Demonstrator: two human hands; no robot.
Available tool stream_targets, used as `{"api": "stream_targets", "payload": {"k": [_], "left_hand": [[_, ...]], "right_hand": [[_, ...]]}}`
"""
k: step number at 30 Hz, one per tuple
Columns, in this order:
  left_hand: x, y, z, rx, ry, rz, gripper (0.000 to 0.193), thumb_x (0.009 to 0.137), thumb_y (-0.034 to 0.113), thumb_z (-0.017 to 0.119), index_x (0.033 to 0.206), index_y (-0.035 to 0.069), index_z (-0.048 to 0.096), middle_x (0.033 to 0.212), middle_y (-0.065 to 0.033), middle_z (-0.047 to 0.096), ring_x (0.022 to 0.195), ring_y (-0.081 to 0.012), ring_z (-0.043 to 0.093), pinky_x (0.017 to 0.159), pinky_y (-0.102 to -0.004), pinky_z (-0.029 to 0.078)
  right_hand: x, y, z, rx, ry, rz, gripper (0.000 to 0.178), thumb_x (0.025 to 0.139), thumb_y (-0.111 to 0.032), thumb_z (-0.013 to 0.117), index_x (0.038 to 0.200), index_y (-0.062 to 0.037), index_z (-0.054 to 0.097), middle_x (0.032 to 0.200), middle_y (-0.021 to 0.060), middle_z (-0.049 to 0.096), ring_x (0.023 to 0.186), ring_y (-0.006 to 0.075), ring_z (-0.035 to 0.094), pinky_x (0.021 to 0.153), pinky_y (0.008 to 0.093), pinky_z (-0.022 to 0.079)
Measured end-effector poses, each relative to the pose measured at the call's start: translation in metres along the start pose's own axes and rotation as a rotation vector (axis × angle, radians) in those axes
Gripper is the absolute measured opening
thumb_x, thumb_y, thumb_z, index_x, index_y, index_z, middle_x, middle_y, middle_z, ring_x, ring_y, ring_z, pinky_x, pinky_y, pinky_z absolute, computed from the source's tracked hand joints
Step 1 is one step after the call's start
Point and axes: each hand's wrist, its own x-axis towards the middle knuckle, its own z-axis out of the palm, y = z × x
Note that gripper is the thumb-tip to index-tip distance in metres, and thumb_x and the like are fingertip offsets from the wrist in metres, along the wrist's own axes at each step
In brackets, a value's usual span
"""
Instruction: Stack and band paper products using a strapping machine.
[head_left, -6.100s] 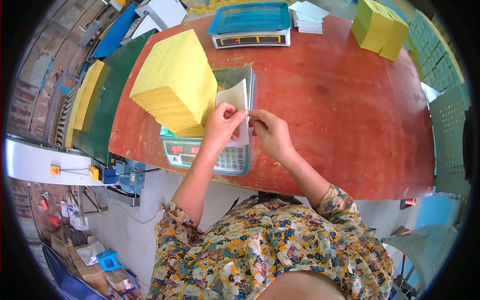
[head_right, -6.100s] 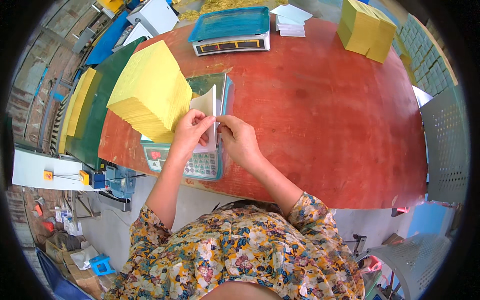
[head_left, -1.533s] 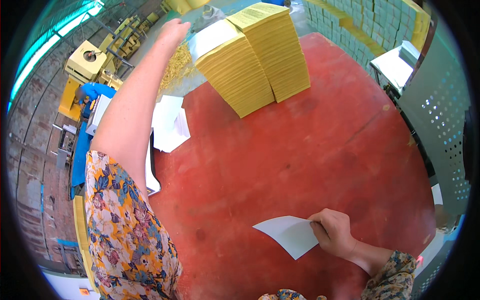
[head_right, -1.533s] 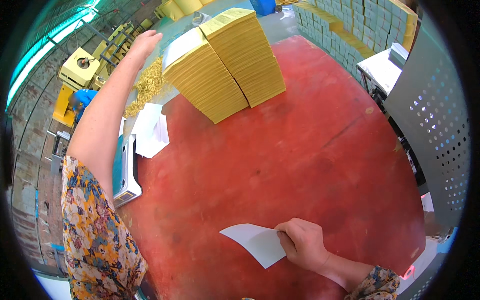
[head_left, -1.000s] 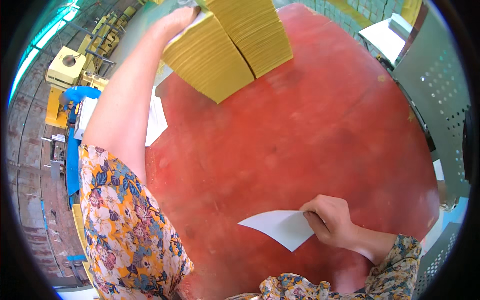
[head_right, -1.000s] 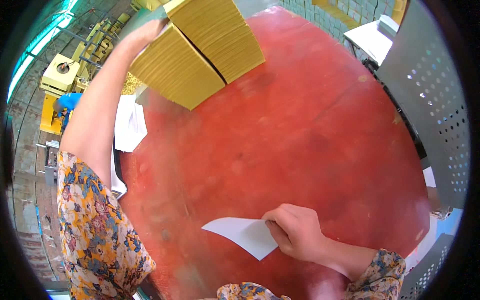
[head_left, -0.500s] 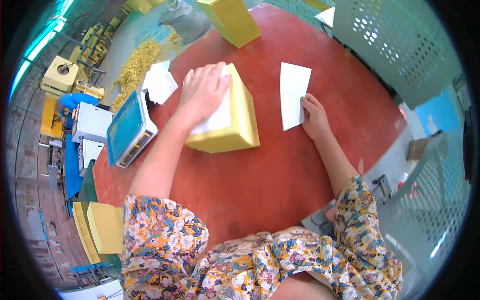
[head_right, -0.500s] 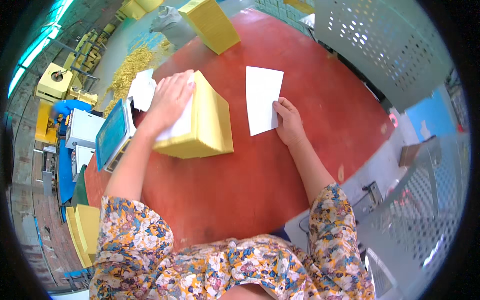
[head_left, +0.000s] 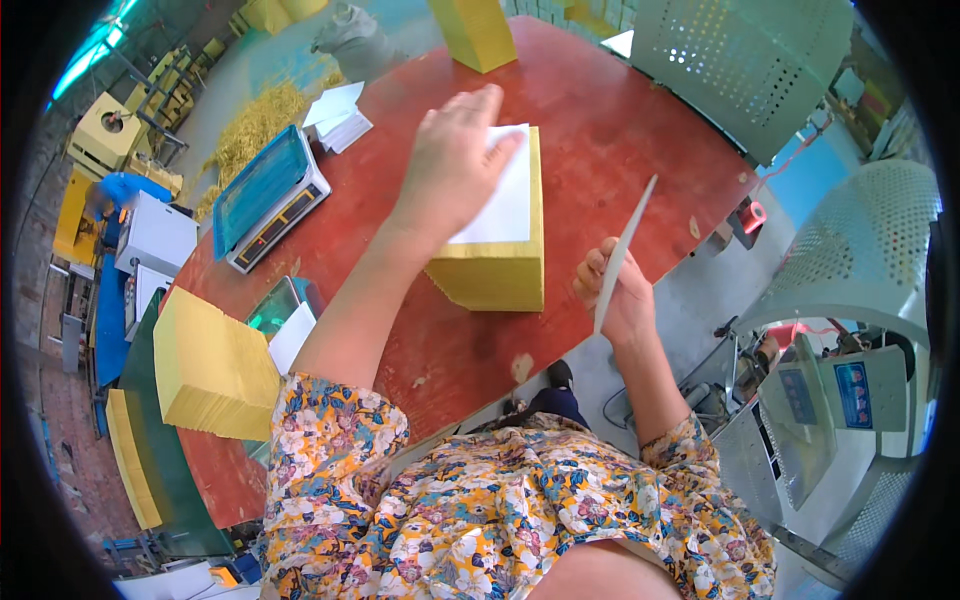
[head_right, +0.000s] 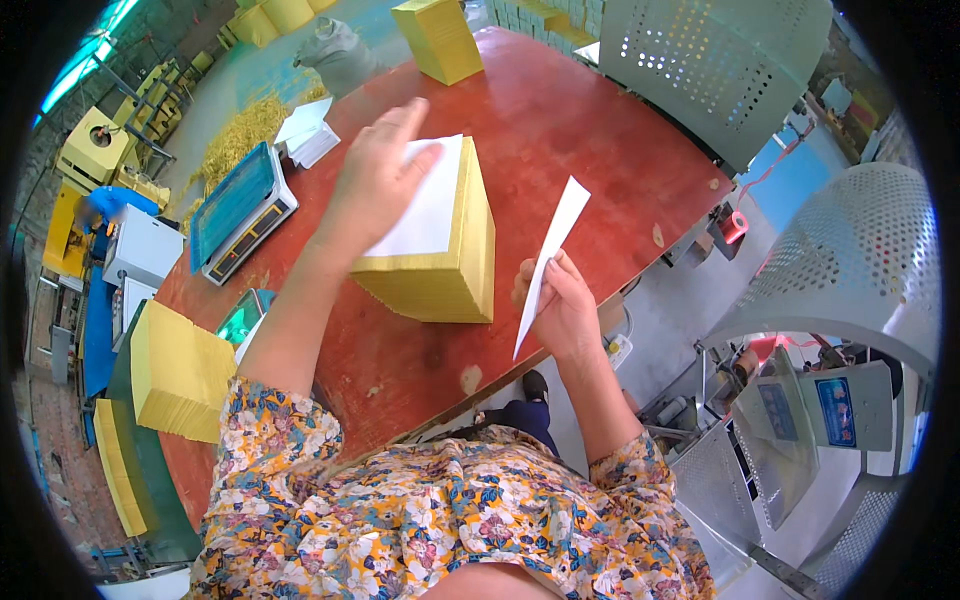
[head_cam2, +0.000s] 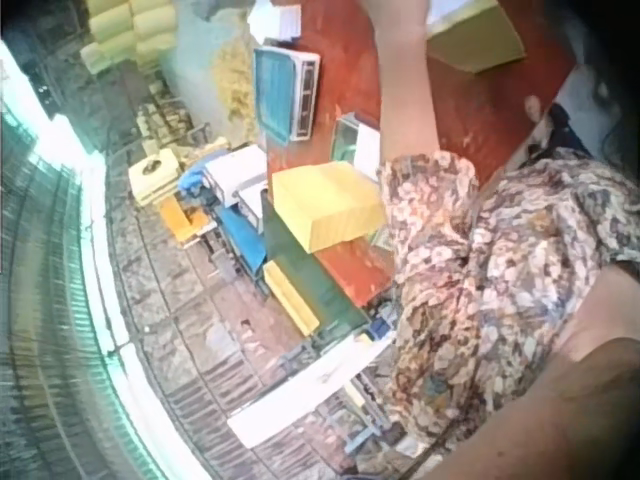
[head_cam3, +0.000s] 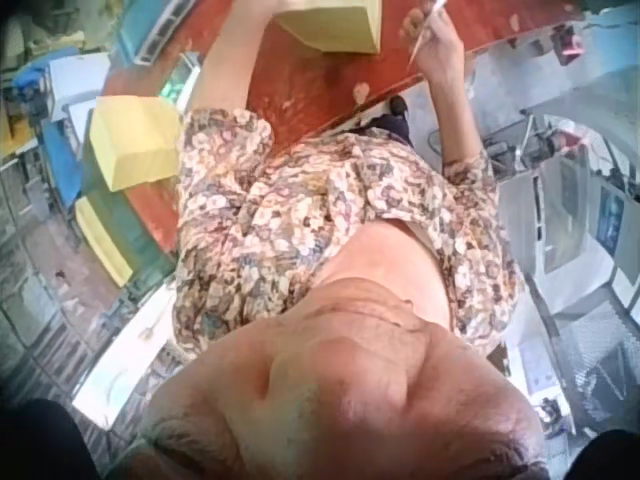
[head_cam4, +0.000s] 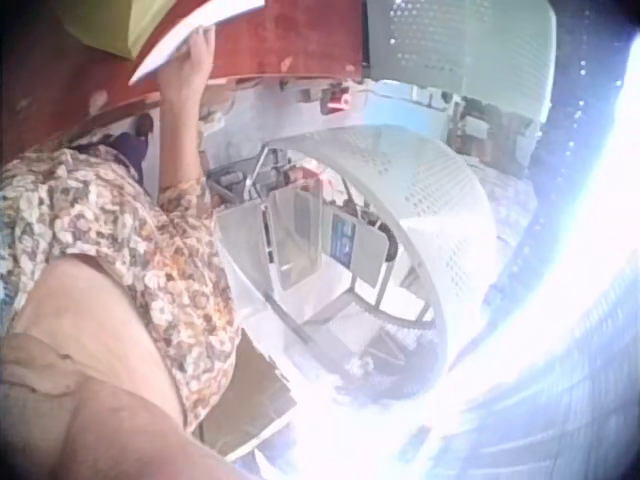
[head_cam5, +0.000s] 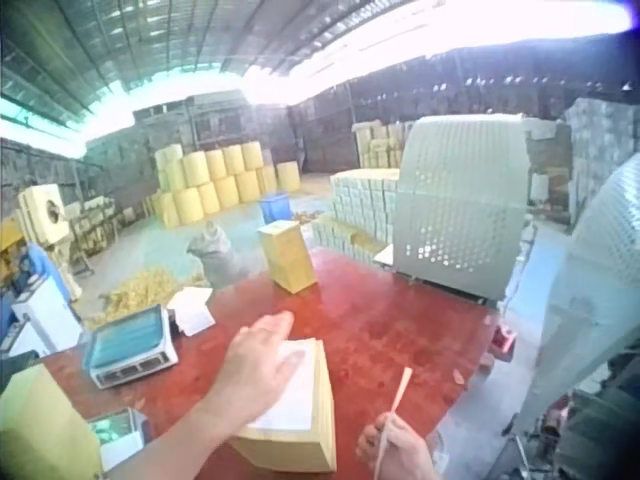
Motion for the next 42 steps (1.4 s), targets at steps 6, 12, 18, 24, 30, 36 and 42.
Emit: {"api": "stream_targets", "payload": {"k": [6, 12, 18, 24, 30, 36, 42], "left_hand": [[-0.021, -0.080, -0.013, -0.489, 0.023, -0.476, 0.049, 0.097, 0.027, 0.058, 0.133, -0.005, 0.051, 0.123, -0.0178, 0.063, 0.111, -0.0250, 0.061, 0.096, -0.0356, 0.047], [-0.014, -0.091, 0.001, -0.839, -0.164, -0.550, 0.029, 0.093, 0.021, 0.063, 0.113, 0.000, 0.065, 0.096, -0.0052, 0.068, 0.088, -0.0119, 0.062, 0.081, -0.0289, 0.049], [-0.003, -0.089, 0.005, -0.702, -0.104, -0.451, 0.011, 0.087, 0.010, 0.066, 0.095, 0.001, 0.068, 0.090, -0.0040, 0.067, 0.084, -0.0106, 0.059, 0.079, -0.0275, 0.048], [-0.001, -0.077, 0.002, -0.823, -0.007, -0.443, 0.006, 0.085, 0.008, 0.068, 0.087, 0.002, 0.067, 0.103, -0.0081, 0.068, 0.094, -0.0136, 0.059, 0.088, -0.0295, 0.045], [-0.001, -0.080, 0.000, -1.015, -0.080, -0.492, 0.005, 0.084, 0.008, 0.068, 0.086, 0.003, 0.068, 0.112, -0.0105, 0.067, 0.102, -0.0164, 0.057, 0.098, -0.0338, 0.040], [-0.001, -0.073, 0.002, -0.958, -0.145, -0.568, 0.008, 0.084, 0.008, 0.068, 0.090, 0.002, 0.068, 0.111, -0.0107, 0.067, 0.101, -0.0165, 0.058, 0.098, -0.0339, 0.040], [0.002, -0.076, 0.000, -0.882, -0.176, -0.567, 0.010, 0.086, 0.008, 0.066, 0.091, 0.000, 0.067, 0.102, -0.0099, 0.069, 0.095, -0.0158, 0.059, 0.095, -0.0330, 0.043]], "right_hand": [[-0.039, -0.002, 0.069, -0.529, -0.124, -0.151, 0.012, 0.095, -0.012, 0.056, 0.100, -0.0023, 0.062, 0.130, 0.0169, 0.059, 0.091, 0.0149, 0.058, 0.078, 0.0323, 0.047], [-0.035, -0.002, 0.095, -1.208, -0.303, -0.381, 0.006, 0.092, 0.004, 0.054, 0.089, -0.0005, 0.057, 0.129, 0.0163, 0.059, 0.104, 0.0140, 0.058, 0.085, 0.0277, 0.047], [-0.024, -0.001, 0.093, -1.189, -0.257, -0.358, 0.006, 0.092, 0.004, 0.054, 0.092, -0.0002, 0.058, 0.127, 0.0149, 0.060, 0.104, 0.0144, 0.059, 0.084, 0.0269, 0.048], [-0.019, 0.001, 0.084, -1.186, -0.270, -0.355, 0.011, 0.089, 0.008, 0.052, 0.093, 0.0002, 0.058, 0.126, 0.0169, 0.060, 0.107, 0.0159, 0.060, 0.085, 0.0276, 0.049], [-0.024, 0.005, 0.076, -1.080, -0.232, -0.397, 0.011, 0.089, 0.008, 0.052, 0.092, 0.0007, 0.059, 0.125, 0.0183, 0.061, 0.108, 0.0181, 0.060, 0.084, 0.0292, 0.049], [-0.032, 0.005, 0.068, -1.032, -0.132, -0.368, 0.005, 0.093, 0.002, 0.054, 0.091, 0.0010, 0.059, 0.126, 0.0175, 0.060, 0.107, 0.0175, 0.060, 0.089, 0.0302, 0.048], [-0.033, 0.006, 0.071, -1.000, -0.147, -0.384, 0.006, 0.093, 0.004, 0.054, 0.092, 0.0010, 0.059, 0.132, 0.0175, 0.056, 0.105, 0.0168, 0.060, 0.090, 0.0308, 0.047]]}}
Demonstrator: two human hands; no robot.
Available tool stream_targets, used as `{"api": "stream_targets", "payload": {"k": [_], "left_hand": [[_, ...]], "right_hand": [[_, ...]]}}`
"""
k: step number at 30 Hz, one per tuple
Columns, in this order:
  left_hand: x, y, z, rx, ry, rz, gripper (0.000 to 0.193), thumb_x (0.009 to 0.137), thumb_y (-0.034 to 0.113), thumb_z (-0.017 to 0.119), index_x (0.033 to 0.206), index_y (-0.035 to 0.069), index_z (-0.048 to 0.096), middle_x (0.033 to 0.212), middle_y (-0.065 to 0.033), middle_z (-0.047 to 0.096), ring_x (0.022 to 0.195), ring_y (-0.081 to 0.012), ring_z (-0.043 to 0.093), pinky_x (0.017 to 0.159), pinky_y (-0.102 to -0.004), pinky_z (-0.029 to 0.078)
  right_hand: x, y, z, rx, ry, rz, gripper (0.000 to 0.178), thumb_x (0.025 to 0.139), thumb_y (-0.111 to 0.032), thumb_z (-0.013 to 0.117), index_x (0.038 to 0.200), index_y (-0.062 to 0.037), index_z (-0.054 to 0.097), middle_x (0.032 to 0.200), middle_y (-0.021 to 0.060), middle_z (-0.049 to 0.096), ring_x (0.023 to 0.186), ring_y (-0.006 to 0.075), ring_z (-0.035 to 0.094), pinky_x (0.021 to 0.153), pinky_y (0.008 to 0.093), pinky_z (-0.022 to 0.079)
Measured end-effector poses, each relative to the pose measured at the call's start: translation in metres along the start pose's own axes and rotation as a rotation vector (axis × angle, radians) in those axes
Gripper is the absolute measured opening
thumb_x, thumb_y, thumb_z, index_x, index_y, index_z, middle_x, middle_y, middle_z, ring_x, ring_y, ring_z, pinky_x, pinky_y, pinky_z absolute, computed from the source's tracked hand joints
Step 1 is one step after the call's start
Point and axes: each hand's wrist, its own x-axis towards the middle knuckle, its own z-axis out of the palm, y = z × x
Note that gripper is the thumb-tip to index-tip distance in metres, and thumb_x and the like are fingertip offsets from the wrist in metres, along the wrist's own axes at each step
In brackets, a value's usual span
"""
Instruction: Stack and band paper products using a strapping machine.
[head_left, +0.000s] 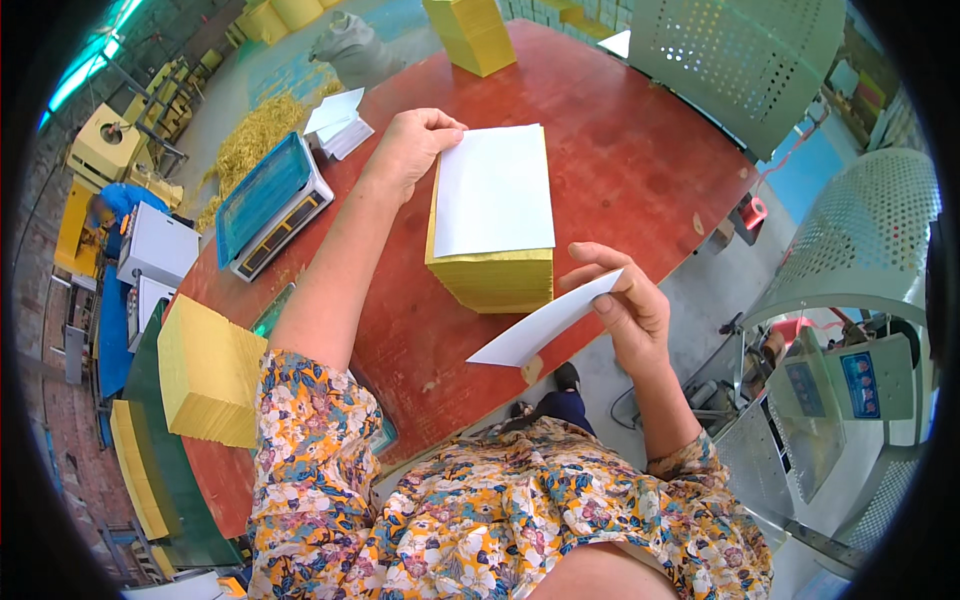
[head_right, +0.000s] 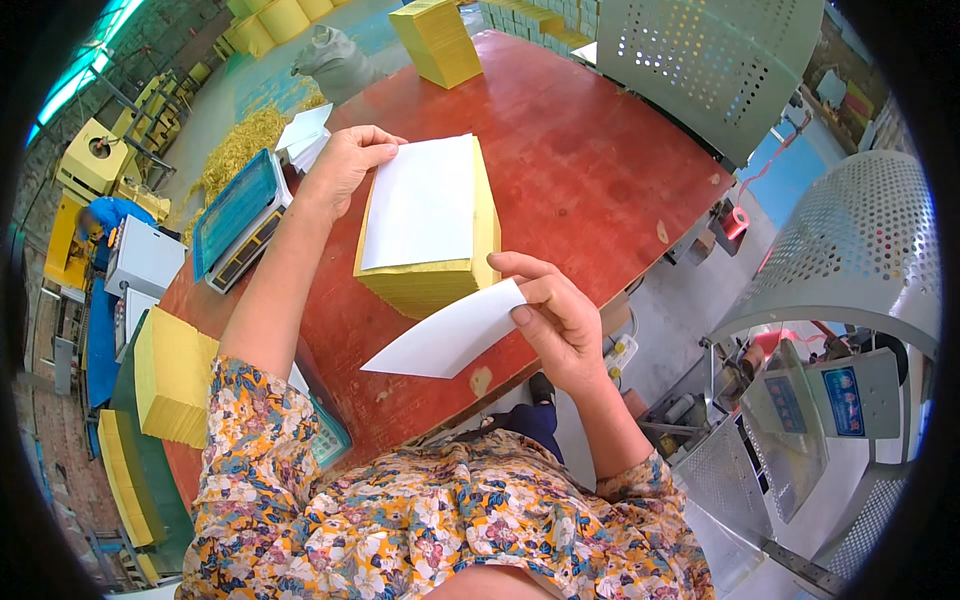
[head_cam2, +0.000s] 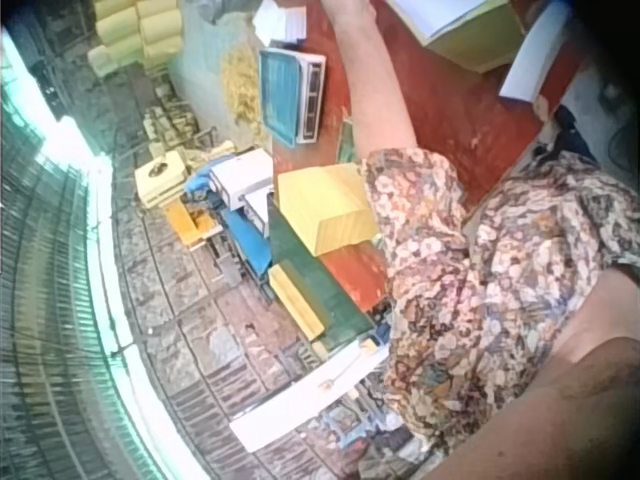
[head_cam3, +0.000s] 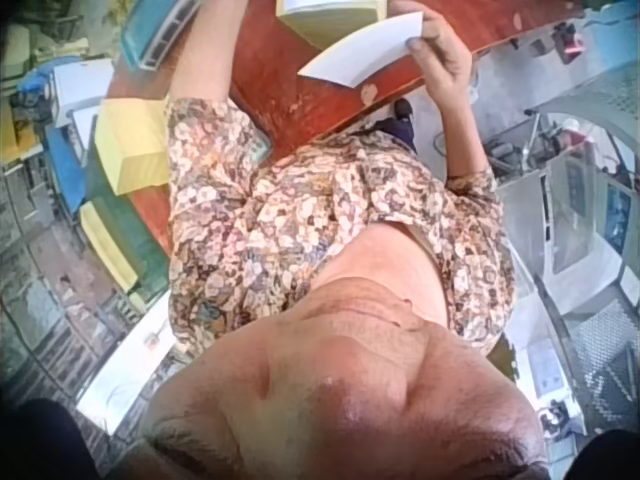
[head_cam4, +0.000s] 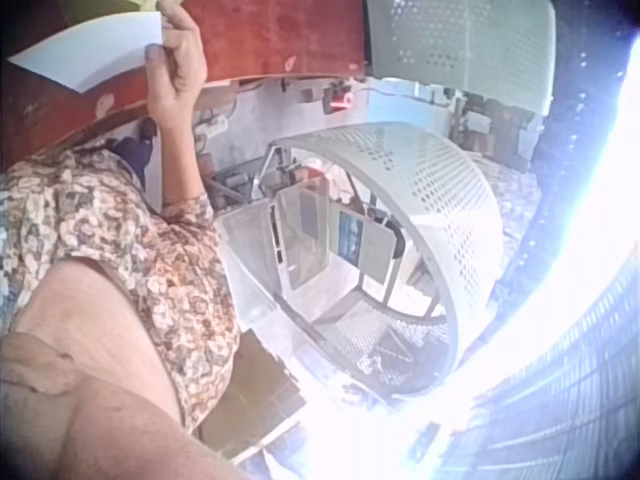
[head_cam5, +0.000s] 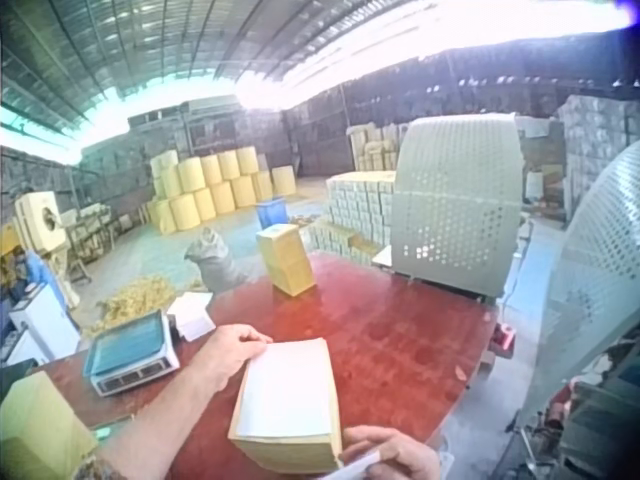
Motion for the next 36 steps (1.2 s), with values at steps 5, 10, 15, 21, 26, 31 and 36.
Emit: {"api": "stream_targets", "payload": {"k": [5, 10, 15, 21, 26, 31, 36], "left_hand": [[0.000, -0.004, -0.001, 0.034, -0.016, 0.016, 0.010, 0.087, 0.009, 0.066, 0.092, 0.001, 0.067, 0.097, -0.0090, 0.069, 0.089, -0.0142, 0.060, 0.088, -0.0319, 0.046], [0.001, -0.007, -0.002, 0.054, -0.011, 0.033, 0.010, 0.087, 0.010, 0.066, 0.092, 0.001, 0.067, 0.092, -0.0069, 0.069, 0.082, -0.0125, 0.059, 0.079, -0.0304, 0.048], [0.000, -0.009, -0.002, 0.049, -0.020, 0.045, 0.009, 0.087, 0.009, 0.066, 0.092, 0.002, 0.067, 0.091, -0.0062, 0.068, 0.082, -0.0118, 0.058, 0.079, -0.0297, 0.047], [-0.010, -0.008, -0.006, 0.091, -0.023, 0.063, 0.012, 0.087, 0.008, 0.065, 0.096, 0.002, 0.066, 0.099, -0.0081, 0.067, 0.091, -0.0143, 0.058, 0.086, -0.0302, 0.046], [-0.039, 0.016, 0.019, 0.537, 0.287, 0.291, 0.028, 0.087, 0.010, 0.064, 0.113, 0.000, 0.064, 0.122, -0.0161, 0.063, 0.120, -0.0288, 0.055, 0.102, -0.0366, 0.042], [-0.085, 0.058, 0.043, 0.974, 0.201, 0.639, 0.039, 0.094, 0.017, 0.057, 0.128, -0.002, 0.057, 0.138, -0.0223, 0.052, 0.134, -0.0366, 0.043, 0.110, -0.0419, 0.035], [-0.067, 0.027, 0.051, 1.179, 0.006, 0.537, 0.049, 0.098, 0.030, 0.048, 0.134, -0.002, 0.049, 0.143, -0.0265, 0.044, 0.135, -0.0443, 0.037, 0.108, -0.0584, 0.030]], "right_hand": [[0.006, -0.004, 0.002, -0.050, -0.106, -0.047, 0.008, 0.091, 0.007, 0.054, 0.093, 0.0010, 0.060, 0.134, 0.0185, 0.054, 0.102, 0.0180, 0.062, 0.087, 0.0312, 0.050], [0.012, -0.008, 0.006, -0.119, -0.122, -0.075, 0.008, 0.089, 0.005, 0.056, 0.092, -0.0001, 0.061, 0.132, 0.0189, 0.057, 0.101, 0.0185, 0.063, 0.086, 0.0311, 0.050], [0.011, -0.005, 0.009, -0.119, -0.137, -0.030, 0.007, 0.088, 0.004, 0.057, 0.091, -0.0011, 0.061, 0.128, 0.0191, 0.060, 0.102, 0.0193, 0.064, 0.085, 0.0314, 0.050], [0.009, -0.006, 0.013, -0.140, -0.160, -0.042, 0.008, 0.087, 0.004, 0.057, 0.090, -0.0014, 0.061, 0.127, 0.0194, 0.061, 0.104, 0.0200, 0.064, 0.086, 0.0313, 0.050], [-0.003, 0.008, -0.001, 0.030, -0.034, -0.048, 0.013, 0.096, -0.009, 0.054, 0.093, 0.0033, 0.058, 0.128, 0.0240, 0.057, 0.087, 0.0236, 0.067, 0.078, 0.0351, 0.054], [-0.004, 0.028, -0.037, 0.399, 0.199, 0.330, 0.027, 0.092, -0.015, 0.053, 0.111, 0.0043, 0.057, 0.121, 0.0178, 0.063, 0.105, 0.0251, 0.063, 0.091, 0.0392, 0.050], [0.042, 0.091, -0.064, 0.505, 0.361, 0.435, 0.026, 0.090, -0.017, 0.053, 0.105, 0.0036, 0.058, 0.123, 0.0173, 0.063, 0.113, 0.0249, 0.060, 0.096, 0.0369, 0.046]]}}
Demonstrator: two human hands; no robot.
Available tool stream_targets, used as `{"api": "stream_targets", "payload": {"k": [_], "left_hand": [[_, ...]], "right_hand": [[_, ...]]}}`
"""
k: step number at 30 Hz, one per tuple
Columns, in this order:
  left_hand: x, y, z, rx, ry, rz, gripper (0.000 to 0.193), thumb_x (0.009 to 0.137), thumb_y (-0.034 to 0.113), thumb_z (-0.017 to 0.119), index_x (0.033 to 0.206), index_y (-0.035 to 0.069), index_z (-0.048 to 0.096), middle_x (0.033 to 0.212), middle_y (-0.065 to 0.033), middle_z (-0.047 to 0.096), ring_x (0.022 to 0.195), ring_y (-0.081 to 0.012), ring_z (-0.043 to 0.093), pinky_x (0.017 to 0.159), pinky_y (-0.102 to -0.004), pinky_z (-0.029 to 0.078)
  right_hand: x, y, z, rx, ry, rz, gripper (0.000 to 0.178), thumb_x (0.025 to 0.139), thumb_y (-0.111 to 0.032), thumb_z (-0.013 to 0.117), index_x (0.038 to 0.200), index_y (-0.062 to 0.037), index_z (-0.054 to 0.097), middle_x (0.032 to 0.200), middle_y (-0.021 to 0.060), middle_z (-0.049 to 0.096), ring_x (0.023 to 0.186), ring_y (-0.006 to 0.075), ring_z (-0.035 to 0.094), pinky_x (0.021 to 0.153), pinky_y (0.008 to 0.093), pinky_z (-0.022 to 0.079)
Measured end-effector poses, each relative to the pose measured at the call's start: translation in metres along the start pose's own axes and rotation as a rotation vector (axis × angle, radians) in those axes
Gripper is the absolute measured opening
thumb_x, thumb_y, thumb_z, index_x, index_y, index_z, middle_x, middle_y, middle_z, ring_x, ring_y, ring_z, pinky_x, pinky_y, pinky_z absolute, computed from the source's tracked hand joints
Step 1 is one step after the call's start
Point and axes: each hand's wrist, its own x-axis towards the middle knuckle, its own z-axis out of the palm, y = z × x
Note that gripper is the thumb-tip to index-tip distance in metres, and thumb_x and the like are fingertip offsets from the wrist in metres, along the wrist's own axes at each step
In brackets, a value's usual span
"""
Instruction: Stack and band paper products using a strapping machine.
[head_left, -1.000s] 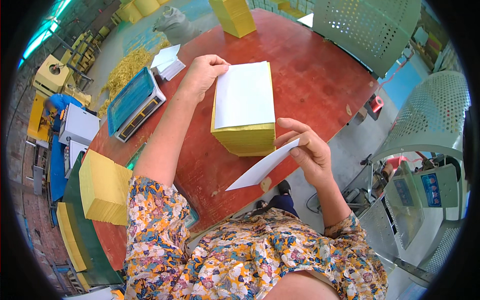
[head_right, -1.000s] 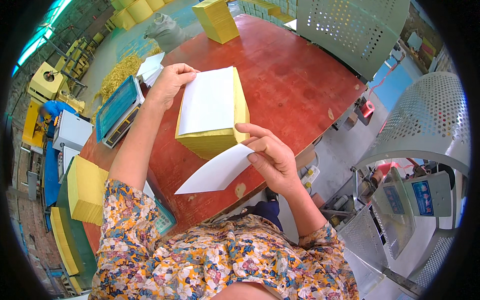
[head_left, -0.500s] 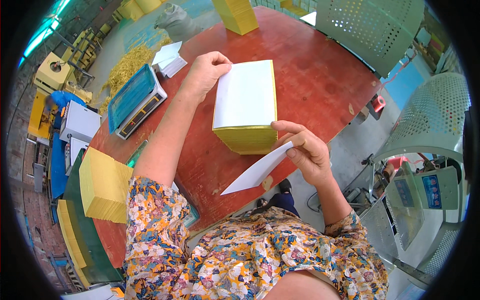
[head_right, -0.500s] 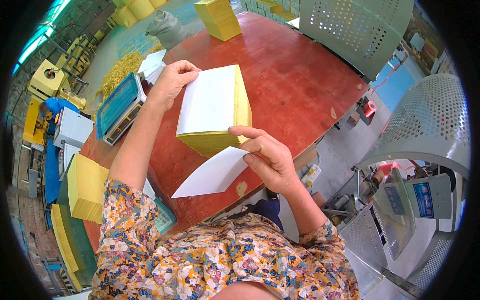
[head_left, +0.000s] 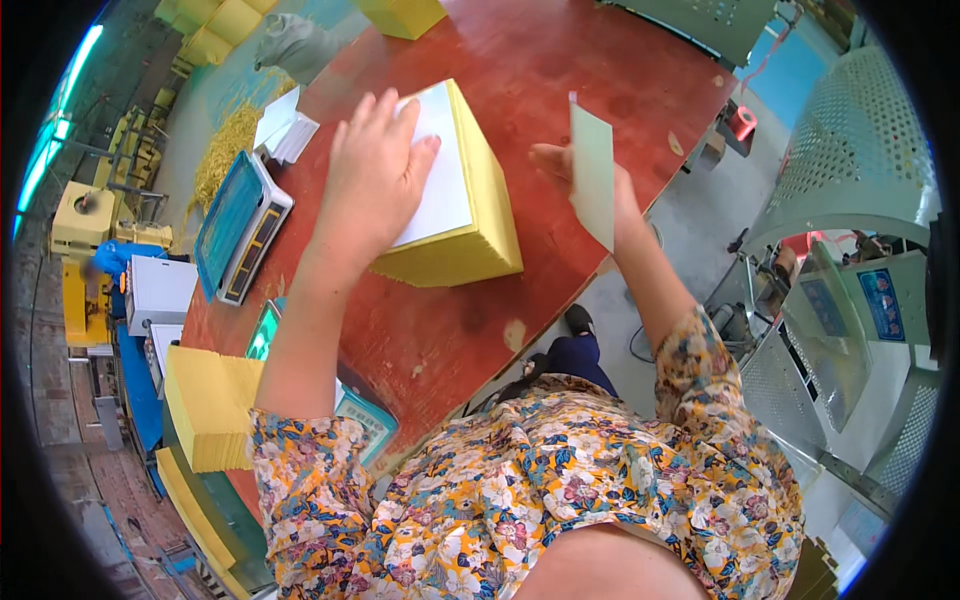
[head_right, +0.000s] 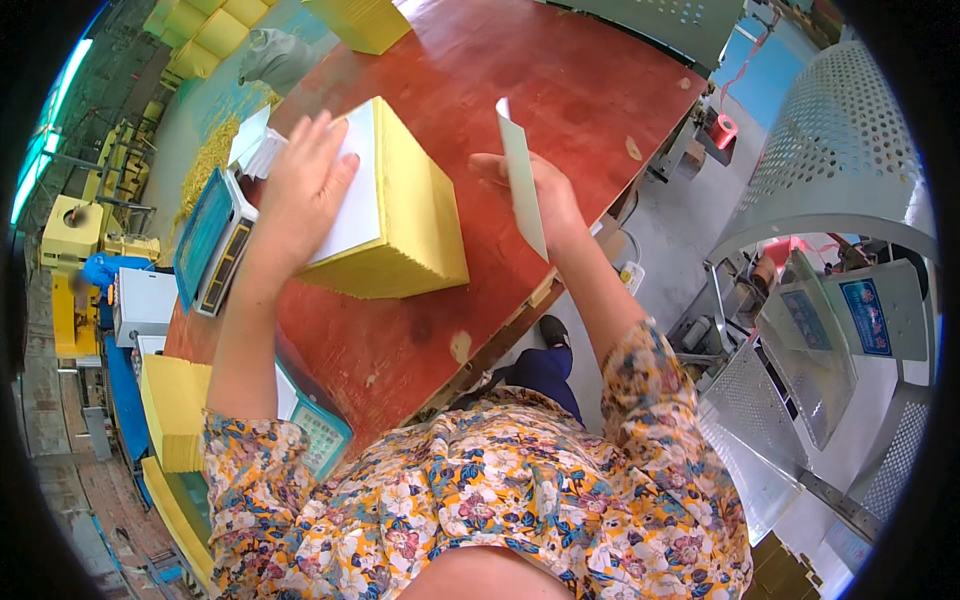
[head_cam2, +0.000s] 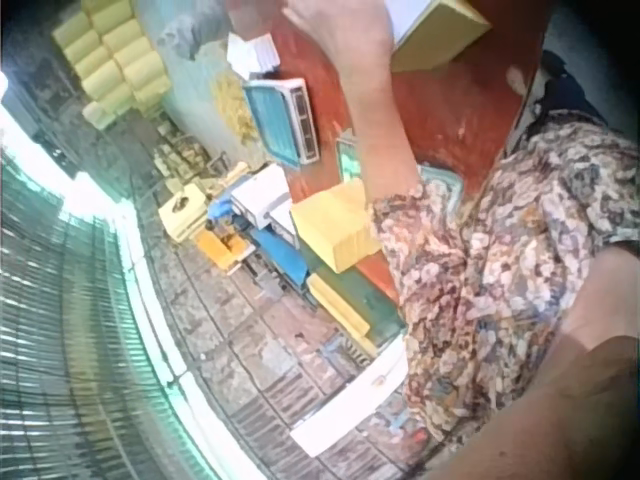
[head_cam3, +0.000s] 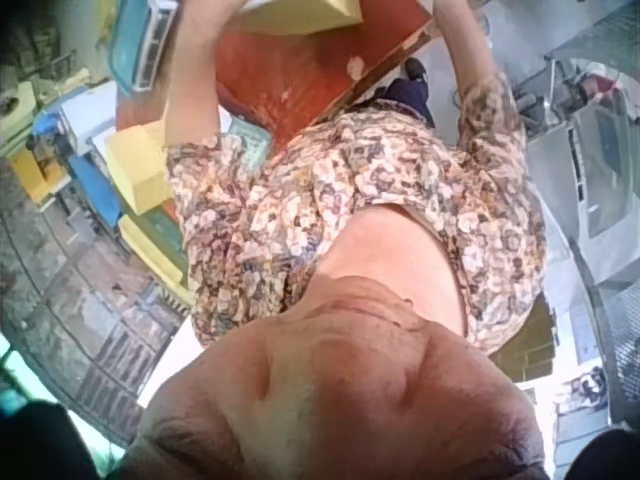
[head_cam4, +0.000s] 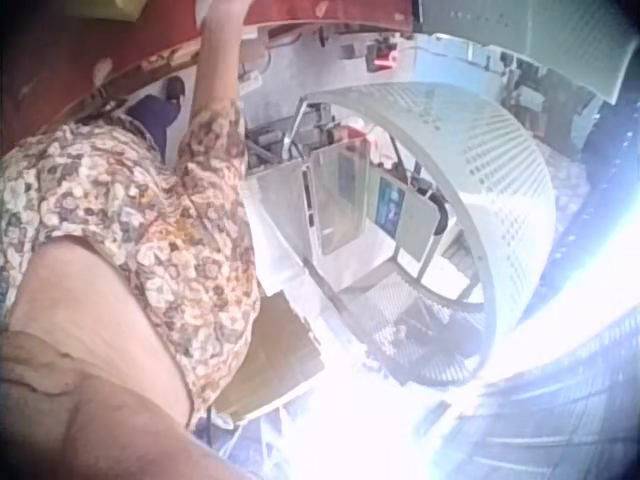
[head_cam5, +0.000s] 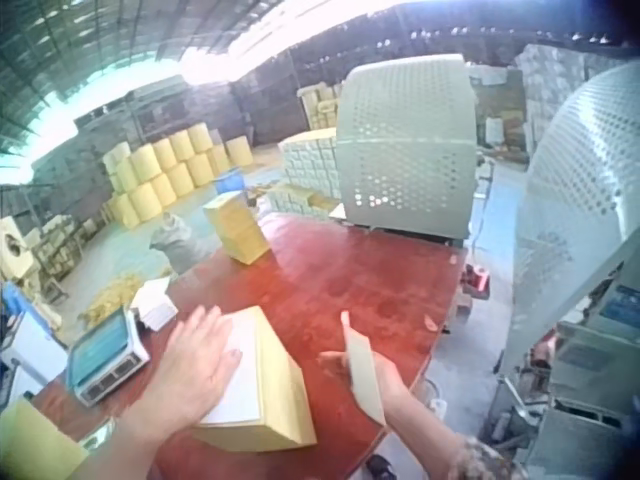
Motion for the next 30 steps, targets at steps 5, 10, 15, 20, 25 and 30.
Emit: {"api": "stream_targets", "payload": {"k": [5, 10, 15, 20, 25, 30], "left_hand": [[0.001, 0.016, 0.022, -0.122, -0.017, -0.059, 0.054, 0.101, 0.035, 0.043, 0.140, -0.002, 0.043, 0.146, -0.0258, 0.041, 0.138, -0.0425, 0.034, 0.112, -0.0562, 0.024], [-0.020, 0.011, 0.018, -0.232, -0.027, -0.098, 0.051, 0.101, 0.029, 0.045, 0.143, 0.001, 0.042, 0.151, -0.0226, 0.035, 0.141, -0.0411, 0.030, 0.116, -0.0483, 0.021], [-0.067, 0.066, -0.015, -0.252, -0.114, 0.039, 0.056, 0.094, 0.025, 0.054, 0.142, -0.001, 0.043, 0.150, -0.0237, 0.036, 0.140, -0.0424, 0.031, 0.111, -0.0515, 0.027], [-0.102, 0.088, -0.036, -0.340, -0.232, 0.107, 0.060, 0.092, 0.023, 0.055, 0.144, -0.001, 0.039, 0.151, -0.0224, 0.035, 0.141, -0.0420, 0.029, 0.112, -0.0511, 0.026], [-0.097, 0.072, -0.027, -0.456, -0.189, 0.113, 0.056, 0.095, 0.024, 0.051, 0.144, 0.000, 0.041, 0.153, -0.0220, 0.031, 0.142, -0.0439, 0.026, 0.114, -0.0502, 0.023], [-0.106, 0.065, -0.028, -0.395, -0.150, 0.087, 0.053, 0.100, 0.028, 0.046, 0.146, 0.003, 0.040, 0.156, -0.0205, 0.028, 0.143, -0.0410, 0.027, 0.116, -0.0471, 0.022]], "right_hand": [[0.082, 0.061, -0.044, -0.107, -0.216, 0.115, 0.015, 0.081, -0.013, 0.055, 0.086, -0.0020, 0.062, 0.087, 0.0039, 0.062, 0.084, 0.0131, 0.055, 0.074, 0.0269, 0.041], [0.060, 0.050, -0.004, -0.340, -0.217, 0.213, 0.009, 0.079, -0.011, 0.052, 0.080, -0.0047, 0.059, 0.071, -0.0034, 0.050, 0.069, 0.0077, 0.044, 0.062, 0.0254, 0.034], [-0.031, 0.034, -0.028, -0.364, -0.230, 0.235, 0.012, 0.078, -0.013, 0.052, 0.081, -0.0035, 0.060, 0.073, -0.0020, 0.054, 0.068, 0.0074, 0.048, 0.061, 0.0241, 0.036], [-0.146, 0.030, -0.060, 0.073, 0.172, 0.221, 0.024, 0.078, -0.011, 0.055, 0.097, 0.0008, 0.063, 0.103, 0.0120, 0.065, 0.098, 0.0240, 0.060, 0.091, 0.0369, 0.044], [-0.210, 0.085, -0.043, 0.279, 0.261, 0.546, 0.032, 0.088, -0.012, 0.056, 0.117, 0.0016, 0.056, 0.119, 0.0140, 0.063, 0.110, 0.0285, 0.061, 0.099, 0.0429, 0.047], [-0.207, 0.062, 0.009, 0.157, 0.275, 0.536, 0.016, 0.084, -0.007, 0.053, 0.097, 0.0001, 0.058, 0.088, 0.0062, 0.060, 0.079, 0.0174, 0.060, 0.073, 0.0320, 0.048]]}}
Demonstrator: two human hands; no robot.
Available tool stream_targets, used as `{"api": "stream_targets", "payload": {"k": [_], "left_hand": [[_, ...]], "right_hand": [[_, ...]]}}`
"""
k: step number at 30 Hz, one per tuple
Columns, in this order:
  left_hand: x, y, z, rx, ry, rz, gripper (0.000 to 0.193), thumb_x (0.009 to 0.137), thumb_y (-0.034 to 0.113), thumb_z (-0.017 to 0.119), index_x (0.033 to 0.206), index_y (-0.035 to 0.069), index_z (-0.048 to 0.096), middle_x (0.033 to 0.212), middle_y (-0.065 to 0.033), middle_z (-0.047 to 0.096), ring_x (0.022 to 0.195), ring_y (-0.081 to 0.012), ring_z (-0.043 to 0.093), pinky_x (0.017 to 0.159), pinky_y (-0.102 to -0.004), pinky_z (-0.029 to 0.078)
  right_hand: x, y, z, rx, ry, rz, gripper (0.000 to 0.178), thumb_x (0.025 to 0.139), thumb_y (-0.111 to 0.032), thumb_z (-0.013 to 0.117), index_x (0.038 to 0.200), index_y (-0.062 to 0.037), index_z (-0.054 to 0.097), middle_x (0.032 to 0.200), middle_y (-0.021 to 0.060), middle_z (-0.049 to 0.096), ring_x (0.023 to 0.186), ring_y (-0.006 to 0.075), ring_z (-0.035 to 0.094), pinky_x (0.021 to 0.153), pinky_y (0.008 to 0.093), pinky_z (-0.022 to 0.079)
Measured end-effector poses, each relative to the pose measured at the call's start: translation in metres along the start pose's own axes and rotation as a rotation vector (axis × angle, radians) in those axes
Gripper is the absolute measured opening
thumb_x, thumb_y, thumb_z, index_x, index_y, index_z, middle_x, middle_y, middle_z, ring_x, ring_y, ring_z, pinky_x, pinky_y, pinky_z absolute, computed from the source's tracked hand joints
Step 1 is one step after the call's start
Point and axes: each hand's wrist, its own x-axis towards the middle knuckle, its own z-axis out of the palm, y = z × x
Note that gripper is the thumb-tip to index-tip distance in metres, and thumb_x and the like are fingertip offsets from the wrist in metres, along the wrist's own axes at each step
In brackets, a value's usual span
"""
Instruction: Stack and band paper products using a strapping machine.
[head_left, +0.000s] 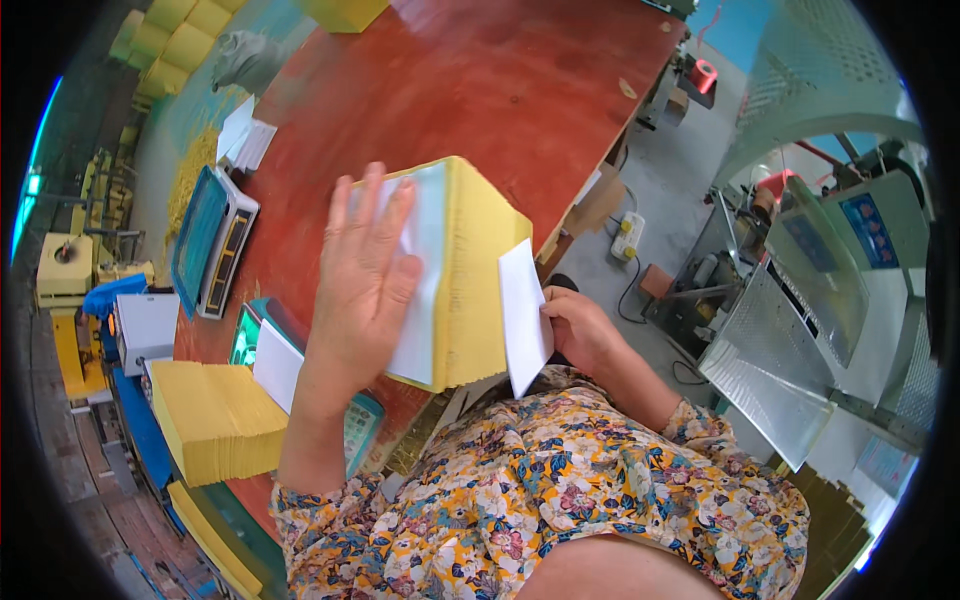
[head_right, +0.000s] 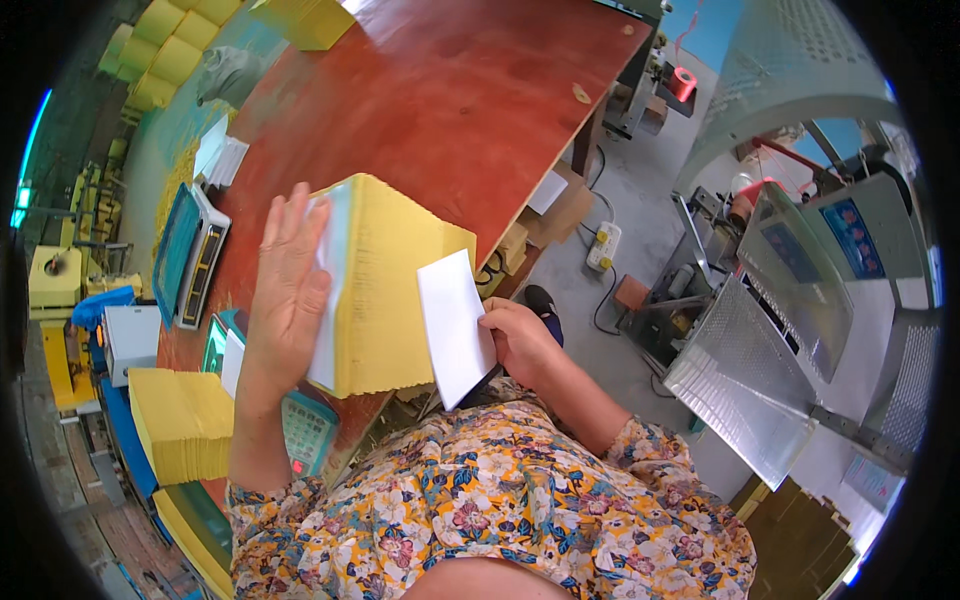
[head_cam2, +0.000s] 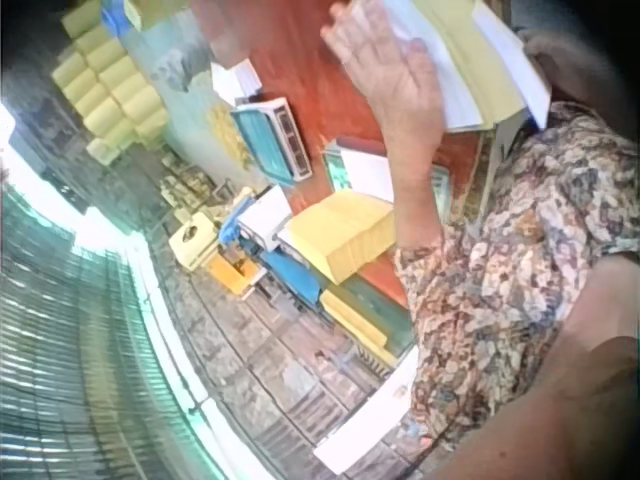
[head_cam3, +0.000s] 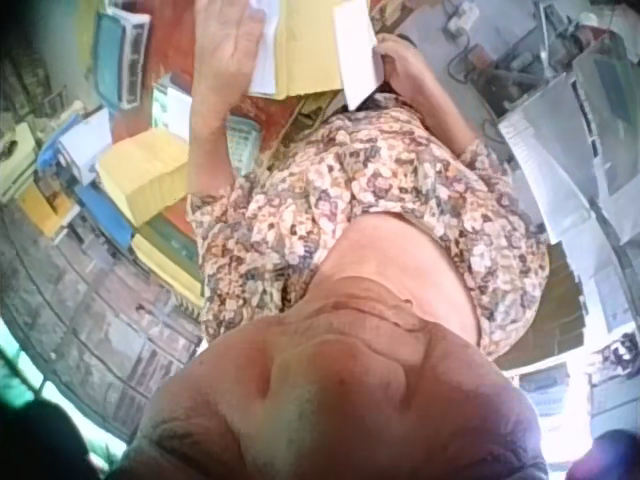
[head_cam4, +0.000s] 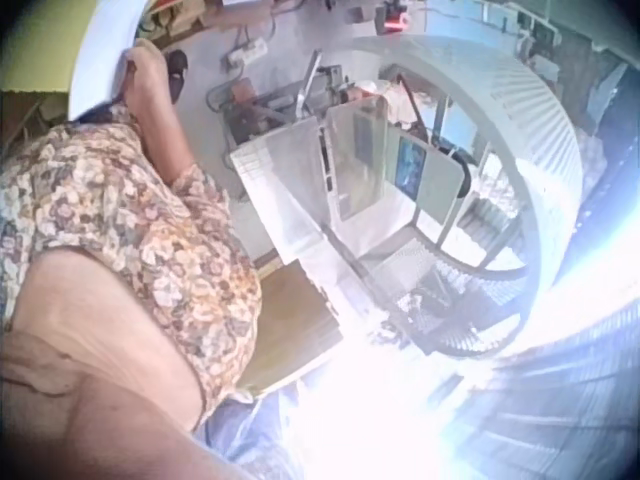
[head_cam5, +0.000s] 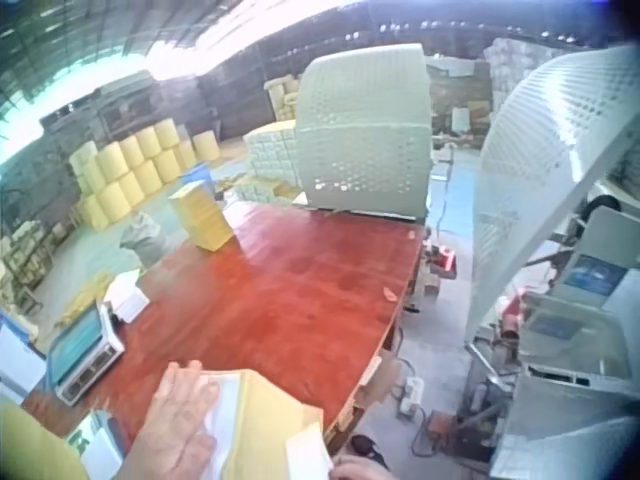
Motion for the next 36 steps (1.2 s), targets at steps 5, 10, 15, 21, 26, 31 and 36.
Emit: {"api": "stream_targets", "payload": {"k": [5, 10, 15, 21, 26, 31, 36], "left_hand": [[-0.009, -0.012, -0.007, -0.250, 0.058, -0.184, 0.055, 0.102, 0.033, 0.040, 0.148, 0.003, 0.035, 0.156, -0.0174, 0.029, 0.144, -0.0323, 0.028, 0.117, -0.0401, 0.020], [-0.046, -0.065, 0.047, -0.983, 0.150, -0.366, 0.059, 0.103, 0.033, 0.036, 0.152, 0.004, 0.024, 0.152, -0.0153, 0.035, 0.133, -0.0290, 0.044, 0.108, -0.0396, 0.039], [-0.096, -0.140, 0.210, -1.837, 0.116, -0.505, 0.054, 0.102, 0.033, 0.037, 0.147, 0.004, 0.034, 0.144, -0.0179, 0.045, 0.129, -0.0322, 0.048, 0.103, -0.0453, 0.045], [-0.057, -0.077, 0.302, -1.029, -0.349, -0.104, 0.049, 0.102, 0.032, 0.040, 0.142, 0.003, 0.043, 0.136, -0.0141, 0.052, 0.124, -0.0293, 0.053, 0.098, -0.0456, 0.049], [-0.059, -0.077, 0.393, -1.977, -0.435, -0.591, 0.051, 0.104, 0.035, 0.038, 0.142, 0.002, 0.041, 0.136, -0.0117, 0.052, 0.121, -0.0224, 0.054, 0.098, -0.0384, 0.047], [-0.031, -0.079, 0.390, -1.781, -0.540, -0.329, 0.054, 0.105, 0.038, 0.034, 0.146, 0.003, 0.032, 0.139, -0.0111, 0.047, 0.123, -0.0218, 0.051, 0.098, -0.0329, 0.047], [-0.007, -0.114, 0.358, -1.729, -0.461, -0.286, 0.056, 0.105, 0.041, 0.034, 0.145, 0.002, 0.033, 0.138, -0.0103, 0.048, 0.122, -0.0223, 0.052, 0.098, -0.0331, 0.047]], "right_hand": [[-0.017, -0.012, 0.006, -0.117, 0.100, -0.187, 0.014, 0.084, -0.010, 0.054, 0.095, -0.0026, 0.059, 0.082, 0.0014, 0.057, 0.072, 0.0119, 0.053, 0.065, 0.0262, 0.040], [-0.054, -0.040, -0.005, -0.260, 0.097, -0.309, 0.012, 0.085, -0.014, 0.054, 0.091, -0.0064, 0.060, 0.074, -0.0049, 0.050, 0.067, 0.0052, 0.041, 0.061, 0.0227, 0.031], [-0.107, -0.043, -0.050, -0.191, 0.267, -0.404, 0.015, 0.085, -0.015, 0.052, 0.090, -0.0053, 0.061, 0.074, -0.0063, 0.048, 0.068, 0.0041, 0.038, 0.060, 0.0219, 0.028], [-0.168, -0.017, -0.067, -0.054, 0.653, -0.410, 0.016, 0.083, -0.013, 0.051, 0.094, -0.0067, 0.061, 0.083, -0.0010, 0.056, 0.078, 0.0085, 0.051, 0.071, 0.0245, 0.038], [-0.173, -0.005, -0.090, -0.019, 0.686, -0.413, 0.016, 0.086, -0.014, 0.050, 0.096, -0.0062, 0.060, 0.087, -0.0003, 0.058, 0.083, 0.0107, 0.055, 0.077, 0.0272, 0.042], [-0.163, 0.016, -0.121, 0.198, 0.628, -0.333, 0.022, 0.084, -0.014, 0.056, 0.103, -0.0023, 0.059, 0.099, 0.0047, 0.065, 0.093, 0.0150, 0.061, 0.086, 0.0305, 0.047], [-0.123, 0.033, -0.136, 0.524, 0.380, -0.400, 0.014, 0.090, -0.017, 0.056, 0.097, -0.0066, 0.062, 0.109, 0.0117, 0.068, 0.099, 0.0224, 0.065, 0.088, 0.0346, 0.051]]}}
